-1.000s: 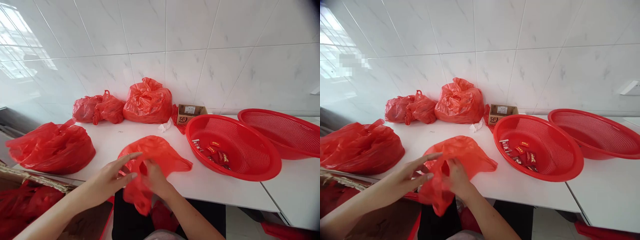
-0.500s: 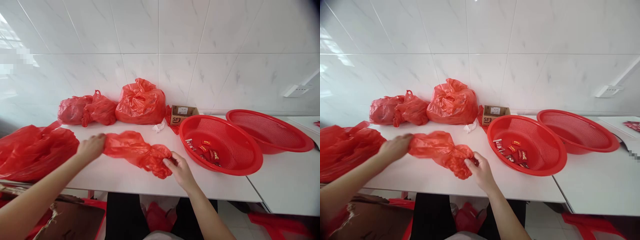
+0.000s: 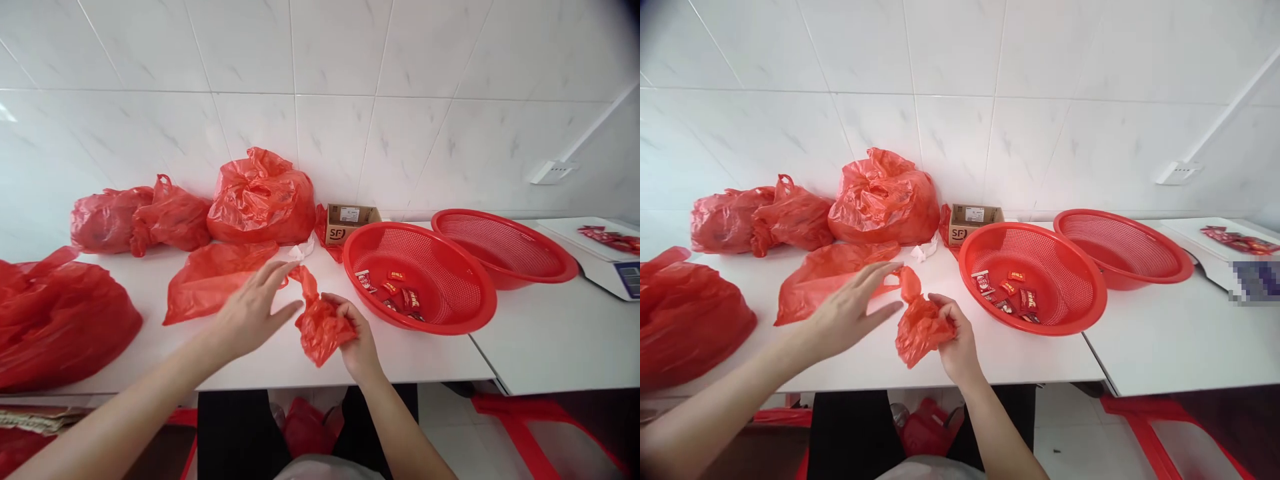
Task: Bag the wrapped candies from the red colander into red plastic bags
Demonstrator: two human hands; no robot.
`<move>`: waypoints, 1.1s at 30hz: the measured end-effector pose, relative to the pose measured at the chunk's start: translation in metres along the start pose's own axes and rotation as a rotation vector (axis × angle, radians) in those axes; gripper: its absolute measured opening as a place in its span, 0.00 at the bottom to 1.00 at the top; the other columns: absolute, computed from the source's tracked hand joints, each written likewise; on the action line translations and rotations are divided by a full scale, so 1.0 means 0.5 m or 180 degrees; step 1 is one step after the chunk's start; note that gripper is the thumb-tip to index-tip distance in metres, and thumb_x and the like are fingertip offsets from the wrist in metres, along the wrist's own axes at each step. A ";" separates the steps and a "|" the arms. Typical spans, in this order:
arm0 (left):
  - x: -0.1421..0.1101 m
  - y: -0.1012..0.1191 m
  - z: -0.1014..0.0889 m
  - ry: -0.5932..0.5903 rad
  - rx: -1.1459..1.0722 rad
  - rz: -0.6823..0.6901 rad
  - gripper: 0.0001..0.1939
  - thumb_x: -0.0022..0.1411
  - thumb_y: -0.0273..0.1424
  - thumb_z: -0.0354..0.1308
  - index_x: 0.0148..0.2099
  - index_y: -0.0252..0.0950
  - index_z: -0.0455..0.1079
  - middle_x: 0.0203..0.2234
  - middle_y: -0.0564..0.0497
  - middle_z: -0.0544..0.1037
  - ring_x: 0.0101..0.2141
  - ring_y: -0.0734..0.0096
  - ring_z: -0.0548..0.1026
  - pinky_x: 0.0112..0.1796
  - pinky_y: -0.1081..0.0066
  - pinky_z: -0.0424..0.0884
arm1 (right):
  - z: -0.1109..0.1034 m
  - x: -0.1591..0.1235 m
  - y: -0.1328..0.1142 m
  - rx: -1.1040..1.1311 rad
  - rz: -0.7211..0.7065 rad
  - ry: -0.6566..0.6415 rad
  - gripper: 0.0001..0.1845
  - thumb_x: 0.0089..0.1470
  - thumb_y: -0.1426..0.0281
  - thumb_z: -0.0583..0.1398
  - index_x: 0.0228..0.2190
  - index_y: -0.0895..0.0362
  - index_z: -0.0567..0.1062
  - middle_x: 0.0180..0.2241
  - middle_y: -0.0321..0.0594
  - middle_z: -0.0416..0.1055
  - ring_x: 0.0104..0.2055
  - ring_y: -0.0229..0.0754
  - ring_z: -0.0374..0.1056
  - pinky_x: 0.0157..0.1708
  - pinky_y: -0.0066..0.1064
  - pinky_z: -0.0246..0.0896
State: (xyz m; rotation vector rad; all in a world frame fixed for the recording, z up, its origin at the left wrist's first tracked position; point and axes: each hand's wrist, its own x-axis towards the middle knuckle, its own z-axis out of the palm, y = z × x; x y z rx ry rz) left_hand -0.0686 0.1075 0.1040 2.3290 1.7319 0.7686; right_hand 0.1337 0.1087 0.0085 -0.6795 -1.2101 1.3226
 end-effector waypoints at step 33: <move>-0.152 0.003 0.050 0.0255 -0.3700 -0.1608 0.23 0.60 0.44 0.57 0.16 0.41 0.63 0.15 0.52 0.62 0.24 0.66 0.65 0.31 0.66 0.71 | -0.003 -0.084 0.013 -0.2890 -0.0315 -0.0111 0.18 0.49 0.77 0.59 0.44 0.54 0.72 0.44 0.47 0.74 0.47 0.53 0.71 0.48 0.48 0.67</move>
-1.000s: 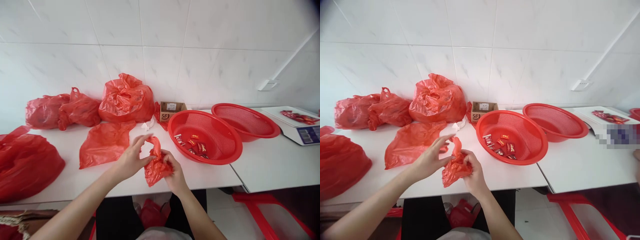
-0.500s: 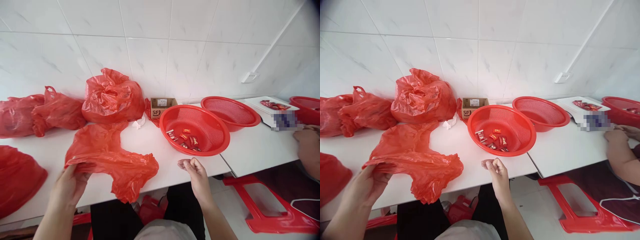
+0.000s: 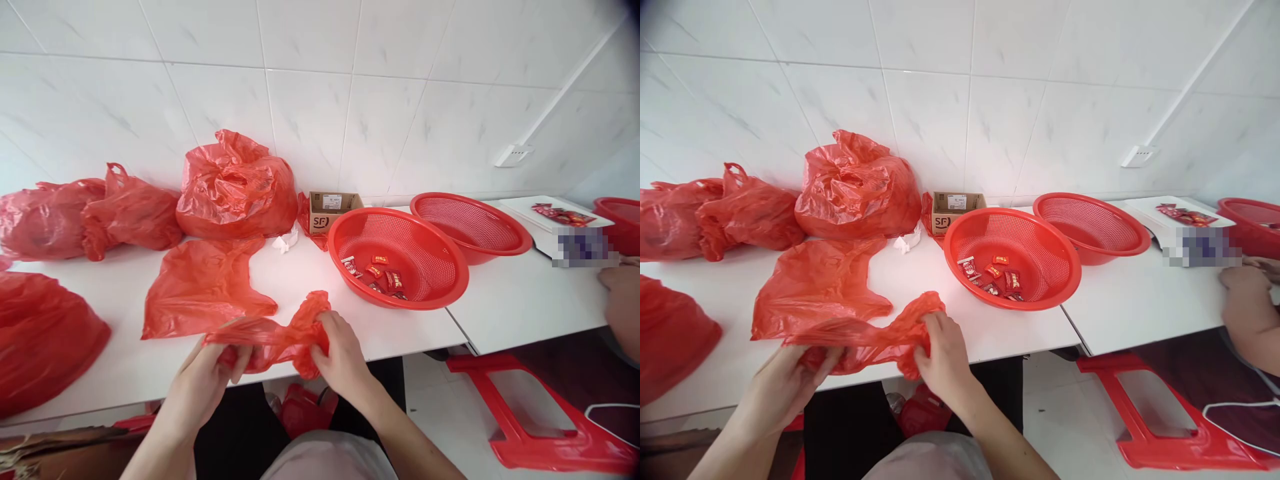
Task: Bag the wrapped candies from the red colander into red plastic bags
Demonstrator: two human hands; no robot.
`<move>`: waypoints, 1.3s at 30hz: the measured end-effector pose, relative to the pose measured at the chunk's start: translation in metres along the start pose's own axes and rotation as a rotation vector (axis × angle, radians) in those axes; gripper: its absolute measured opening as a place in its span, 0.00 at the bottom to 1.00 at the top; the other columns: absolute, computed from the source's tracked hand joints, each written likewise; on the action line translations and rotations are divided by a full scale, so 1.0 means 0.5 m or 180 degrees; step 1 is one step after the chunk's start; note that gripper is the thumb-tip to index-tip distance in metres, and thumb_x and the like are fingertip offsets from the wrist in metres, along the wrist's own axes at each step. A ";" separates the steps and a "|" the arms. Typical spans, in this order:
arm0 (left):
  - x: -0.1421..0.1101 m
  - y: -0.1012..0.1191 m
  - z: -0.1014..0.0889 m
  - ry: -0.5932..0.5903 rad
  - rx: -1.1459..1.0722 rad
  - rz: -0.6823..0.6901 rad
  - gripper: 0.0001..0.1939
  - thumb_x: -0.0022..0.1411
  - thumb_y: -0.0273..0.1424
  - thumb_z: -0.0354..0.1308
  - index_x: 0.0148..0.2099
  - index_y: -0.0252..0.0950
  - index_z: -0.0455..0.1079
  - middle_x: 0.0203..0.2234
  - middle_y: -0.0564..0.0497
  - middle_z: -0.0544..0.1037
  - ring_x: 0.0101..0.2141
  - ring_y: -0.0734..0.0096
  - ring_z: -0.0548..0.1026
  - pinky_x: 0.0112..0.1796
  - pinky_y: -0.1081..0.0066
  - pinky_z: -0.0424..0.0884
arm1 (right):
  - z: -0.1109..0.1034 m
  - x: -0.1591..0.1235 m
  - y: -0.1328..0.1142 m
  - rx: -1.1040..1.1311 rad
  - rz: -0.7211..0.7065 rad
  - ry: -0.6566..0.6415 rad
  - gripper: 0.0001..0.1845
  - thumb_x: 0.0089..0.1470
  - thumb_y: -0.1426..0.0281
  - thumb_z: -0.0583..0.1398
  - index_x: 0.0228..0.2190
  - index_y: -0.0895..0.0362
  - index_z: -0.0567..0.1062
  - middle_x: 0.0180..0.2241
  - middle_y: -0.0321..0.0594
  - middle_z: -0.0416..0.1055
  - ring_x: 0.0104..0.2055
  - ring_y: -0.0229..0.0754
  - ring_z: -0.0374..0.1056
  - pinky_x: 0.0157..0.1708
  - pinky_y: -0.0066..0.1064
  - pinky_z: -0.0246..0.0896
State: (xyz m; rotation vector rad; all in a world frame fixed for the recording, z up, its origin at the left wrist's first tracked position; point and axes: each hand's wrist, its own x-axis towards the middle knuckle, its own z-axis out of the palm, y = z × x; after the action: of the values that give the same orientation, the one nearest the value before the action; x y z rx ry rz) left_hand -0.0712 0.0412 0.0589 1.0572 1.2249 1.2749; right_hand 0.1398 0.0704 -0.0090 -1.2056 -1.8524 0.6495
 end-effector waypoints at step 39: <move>0.010 -0.049 -0.004 0.1131 0.1062 -0.0225 0.55 0.45 0.44 0.72 0.71 0.48 0.51 0.24 0.59 0.69 0.24 0.75 0.67 0.25 0.77 0.68 | -0.066 0.055 0.040 -0.1531 0.0880 -0.1788 0.42 0.47 0.60 0.68 0.62 0.53 0.64 0.44 0.47 0.79 0.48 0.57 0.74 0.44 0.41 0.66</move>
State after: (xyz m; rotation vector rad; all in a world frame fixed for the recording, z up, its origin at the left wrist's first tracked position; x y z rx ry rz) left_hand -0.0712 0.0450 0.0342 1.0345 1.7772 1.2653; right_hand 0.1715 0.1032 0.0031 -1.7446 -2.4245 0.7757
